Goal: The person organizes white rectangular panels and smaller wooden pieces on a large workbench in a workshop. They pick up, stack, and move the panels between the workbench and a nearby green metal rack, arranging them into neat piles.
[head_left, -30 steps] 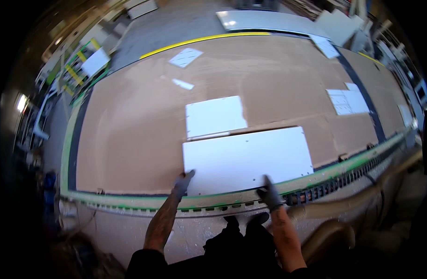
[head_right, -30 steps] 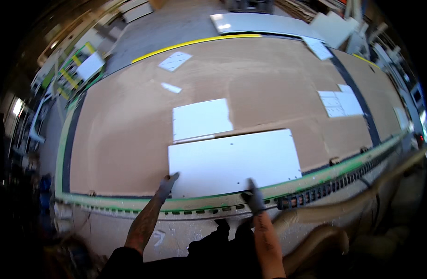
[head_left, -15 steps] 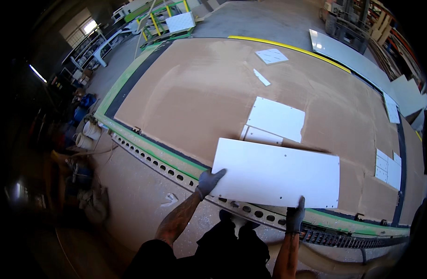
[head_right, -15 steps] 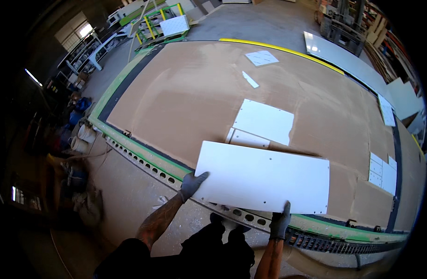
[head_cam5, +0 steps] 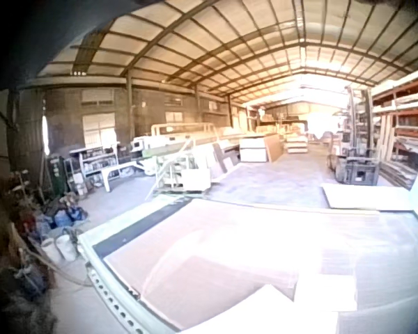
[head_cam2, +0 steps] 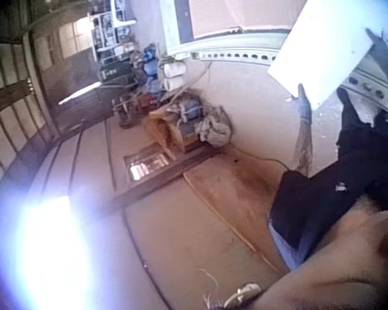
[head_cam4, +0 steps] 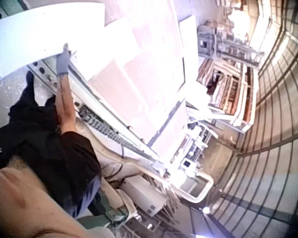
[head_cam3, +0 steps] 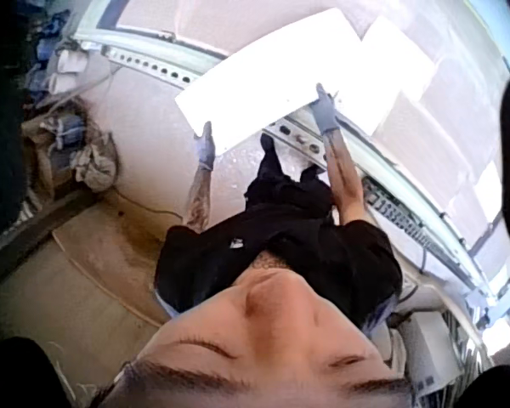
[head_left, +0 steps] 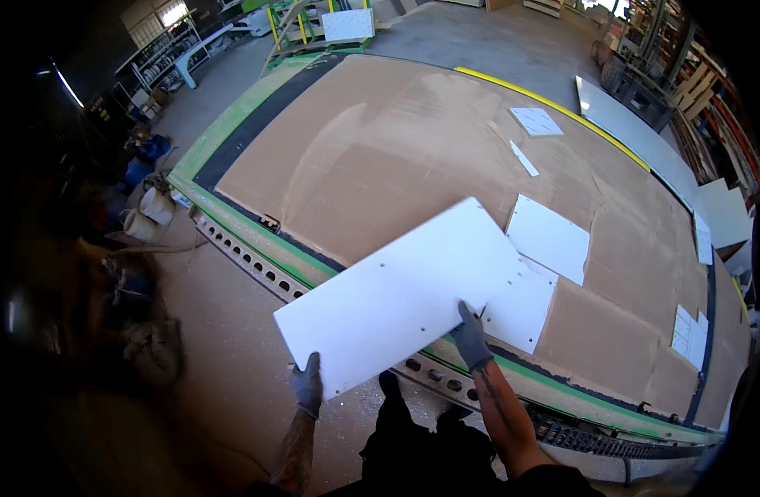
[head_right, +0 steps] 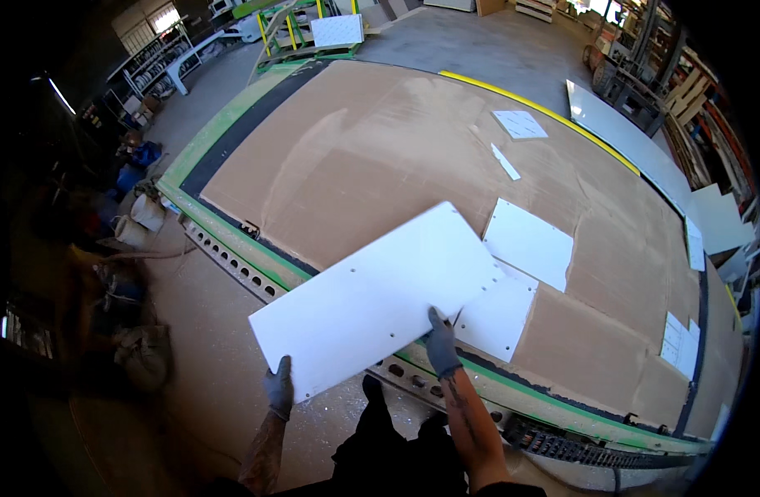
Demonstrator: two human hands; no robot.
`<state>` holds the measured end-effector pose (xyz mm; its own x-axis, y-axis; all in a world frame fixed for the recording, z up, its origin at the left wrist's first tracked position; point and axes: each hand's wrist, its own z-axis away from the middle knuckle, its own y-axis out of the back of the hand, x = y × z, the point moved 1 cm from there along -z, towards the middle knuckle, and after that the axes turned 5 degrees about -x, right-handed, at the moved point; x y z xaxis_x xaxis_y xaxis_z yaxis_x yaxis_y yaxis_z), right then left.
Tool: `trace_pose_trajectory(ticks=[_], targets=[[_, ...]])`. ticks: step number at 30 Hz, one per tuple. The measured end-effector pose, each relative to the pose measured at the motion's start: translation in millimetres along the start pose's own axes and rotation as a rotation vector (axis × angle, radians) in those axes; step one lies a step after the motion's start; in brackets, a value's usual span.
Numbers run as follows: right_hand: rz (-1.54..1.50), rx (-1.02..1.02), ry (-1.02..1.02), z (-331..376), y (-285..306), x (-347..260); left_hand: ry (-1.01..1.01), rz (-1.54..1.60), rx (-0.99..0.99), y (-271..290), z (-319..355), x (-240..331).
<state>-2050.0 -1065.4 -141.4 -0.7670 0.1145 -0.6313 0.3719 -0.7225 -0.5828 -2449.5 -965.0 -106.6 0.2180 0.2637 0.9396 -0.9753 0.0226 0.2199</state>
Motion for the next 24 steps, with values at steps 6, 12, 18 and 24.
trace_pose_trajectory(ticks=[6,12,18,24], targets=[[0.073,-0.075,-0.087,-98.7,-88.7,39.9,-0.026,0.178,0.099,1.1,-61.1,-21.1],[0.545,0.056,-0.052,-165.2,-95.7,21.1,0.012,0.3,0.107,-51.1,-93.7,-20.1],[1.126,0.0,0.212,-158.7,-60.9,-27.1,0.02,0.297,0.083,-81.2,-104.1,-38.3],[1.098,0.059,0.454,-54.5,14.5,-107.0,0.074,0.102,0.107,-100.4,-89.8,-78.9]])
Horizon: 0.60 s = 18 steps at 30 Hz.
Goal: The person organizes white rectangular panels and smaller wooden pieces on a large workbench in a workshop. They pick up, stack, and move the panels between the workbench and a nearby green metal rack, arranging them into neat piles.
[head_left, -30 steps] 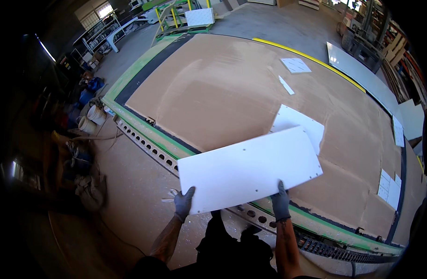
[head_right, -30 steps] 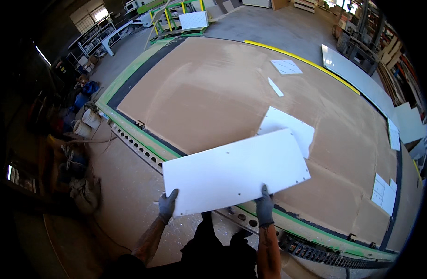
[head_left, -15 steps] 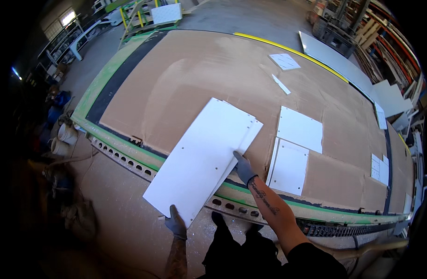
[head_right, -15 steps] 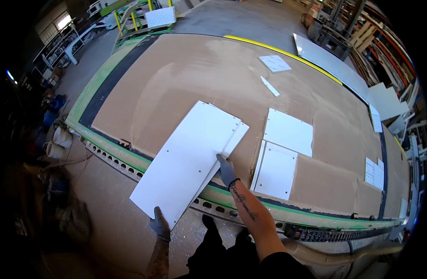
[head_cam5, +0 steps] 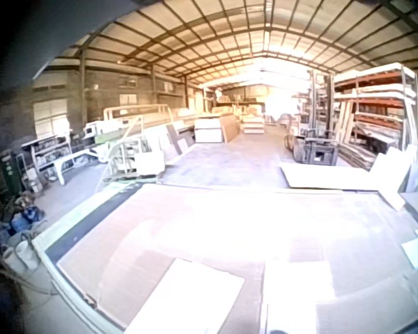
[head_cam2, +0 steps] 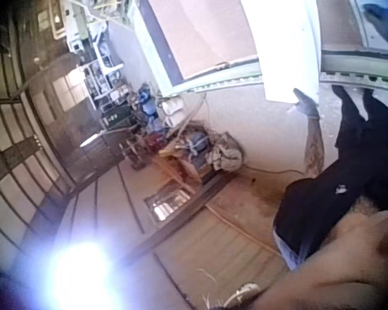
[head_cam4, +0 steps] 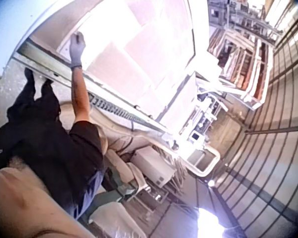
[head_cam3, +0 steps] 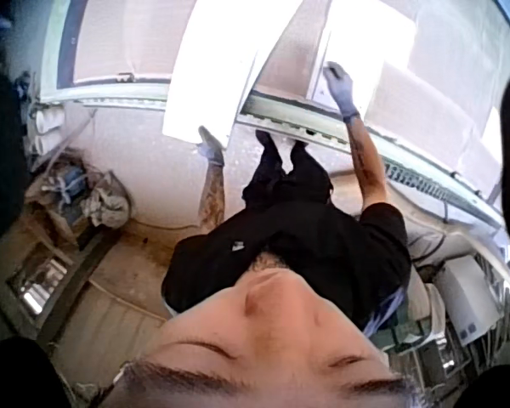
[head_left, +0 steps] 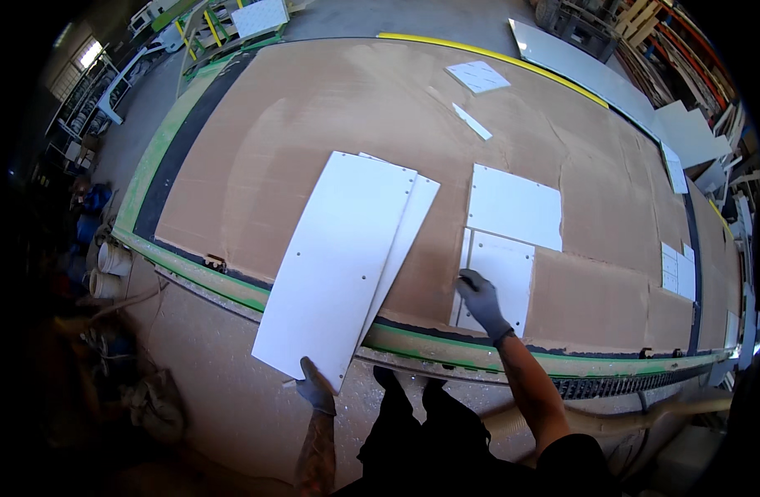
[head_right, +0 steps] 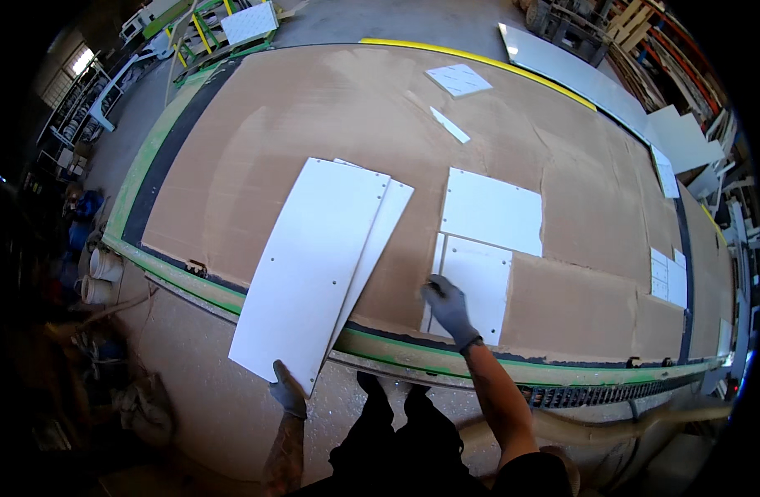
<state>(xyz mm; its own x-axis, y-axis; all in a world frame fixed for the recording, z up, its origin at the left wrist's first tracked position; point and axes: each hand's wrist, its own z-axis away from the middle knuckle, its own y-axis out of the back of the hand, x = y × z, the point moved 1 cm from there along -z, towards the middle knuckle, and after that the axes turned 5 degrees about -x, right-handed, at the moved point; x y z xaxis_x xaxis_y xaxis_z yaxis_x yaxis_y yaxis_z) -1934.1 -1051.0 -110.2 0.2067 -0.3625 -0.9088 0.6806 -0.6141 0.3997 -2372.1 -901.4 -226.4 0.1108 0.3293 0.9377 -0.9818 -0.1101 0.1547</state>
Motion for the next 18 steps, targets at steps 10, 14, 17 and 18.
trace_pose_trajectory(ticks=[10,14,17,18], targets=[[0.097,0.351,-0.172,123.7,137.8,116.3,-0.117,-0.176,0.084,-2.6,25.2,10.8],[-0.013,0.291,-0.215,146.7,122.5,121.0,-0.428,-0.416,-0.124,-69.2,81.4,42.1],[-0.207,0.279,-0.316,148.4,125.4,142.5,-0.452,-0.431,-0.796,-196.4,171.0,64.2],[-0.249,0.299,-0.329,149.1,125.6,145.4,-0.467,-0.46,-0.983,-232.1,203.7,76.2]])
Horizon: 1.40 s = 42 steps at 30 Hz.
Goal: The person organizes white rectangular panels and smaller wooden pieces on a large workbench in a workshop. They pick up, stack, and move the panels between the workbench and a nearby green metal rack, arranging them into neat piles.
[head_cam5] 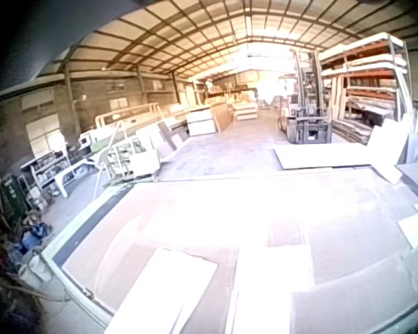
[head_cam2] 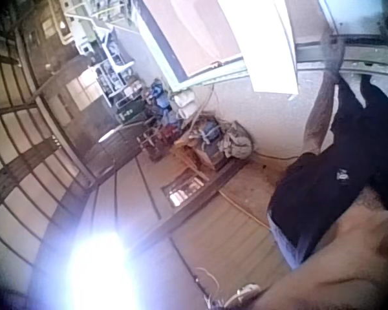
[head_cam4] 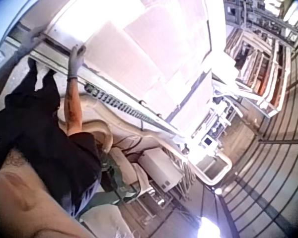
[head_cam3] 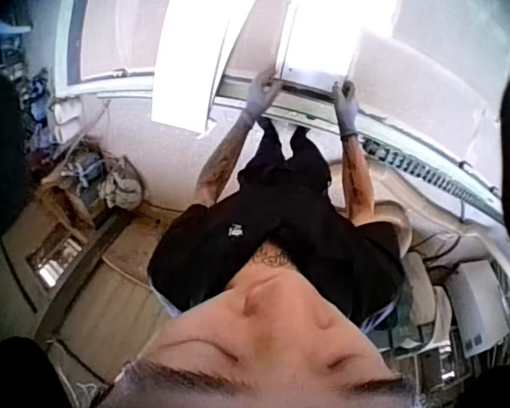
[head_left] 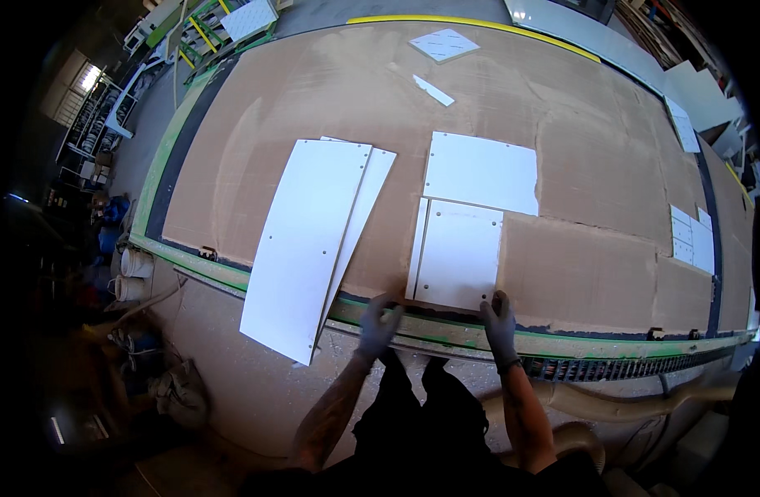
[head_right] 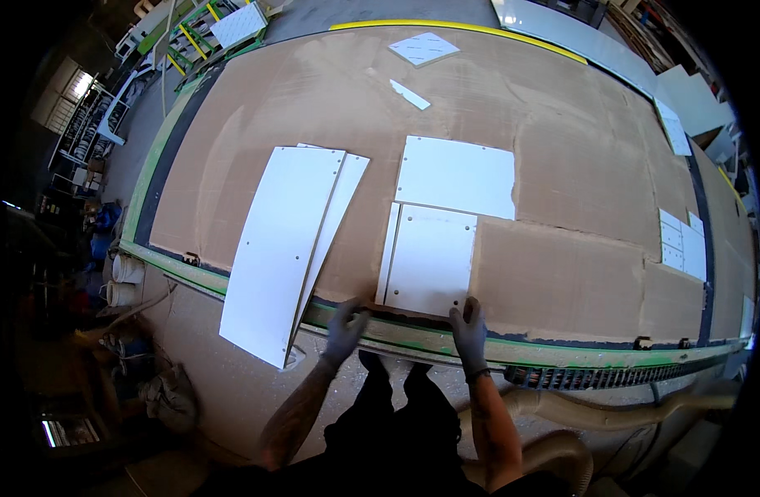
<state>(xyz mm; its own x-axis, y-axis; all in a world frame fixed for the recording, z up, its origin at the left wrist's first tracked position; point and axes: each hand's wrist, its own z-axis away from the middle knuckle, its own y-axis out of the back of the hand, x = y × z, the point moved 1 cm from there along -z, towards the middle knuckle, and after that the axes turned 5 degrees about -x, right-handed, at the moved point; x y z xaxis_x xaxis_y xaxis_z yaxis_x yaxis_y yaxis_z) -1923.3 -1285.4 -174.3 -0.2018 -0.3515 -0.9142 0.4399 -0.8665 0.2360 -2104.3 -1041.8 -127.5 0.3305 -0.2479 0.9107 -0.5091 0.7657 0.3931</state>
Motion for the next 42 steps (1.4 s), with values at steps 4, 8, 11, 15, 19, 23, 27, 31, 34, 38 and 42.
trace_pose_trajectory(ticks=[4,8,11,15,19,23,27,31,34,38,42], targets=[[-0.075,0.034,0.037,-9.4,-1.7,0.7,-0.186,-0.257,-0.033,-56.5,-29.6,8.8],[-0.118,0.099,0.05,-6.4,-3.2,-11.4,0.083,-0.164,-0.171,-56.7,-40.5,19.2],[-0.147,0.082,0.021,-6.8,-0.6,-16.1,0.127,-0.139,-0.157,-50.2,-43.6,26.6],[-0.208,0.055,-0.016,-13.2,-3.0,-35.9,0.106,-0.123,-0.17,-44.5,-43.2,9.9],[-0.154,-0.247,-0.185,-44.8,5.2,-47.3,0.099,-0.076,-0.189,-43.4,-46.4,10.0],[-0.133,-0.285,0.01,-52.5,6.6,-60.3,0.08,-0.037,-0.326,-43.0,-58.8,22.1],[0.018,-0.113,0.028,-35.6,38.6,-107.4,0.008,-0.06,-0.193,-46.6,-80.4,4.9],[0.076,0.038,0.065,-22.1,100.1,-144.4,-0.107,-0.033,-0.071,-52.3,-154.5,1.1],[0.239,0.198,0.024,-48.4,144.8,-147.2,-0.137,-0.173,-0.043,-67.1,-216.1,31.1],[0.4,0.261,0.026,-86.9,178.8,-155.0,-0.113,-0.272,-0.011,-85.5,-278.4,37.5],[0.426,0.211,0.027,-109.0,176.6,-158.6,0.043,-0.264,0.019,-86.2,-319.9,-2.4]])
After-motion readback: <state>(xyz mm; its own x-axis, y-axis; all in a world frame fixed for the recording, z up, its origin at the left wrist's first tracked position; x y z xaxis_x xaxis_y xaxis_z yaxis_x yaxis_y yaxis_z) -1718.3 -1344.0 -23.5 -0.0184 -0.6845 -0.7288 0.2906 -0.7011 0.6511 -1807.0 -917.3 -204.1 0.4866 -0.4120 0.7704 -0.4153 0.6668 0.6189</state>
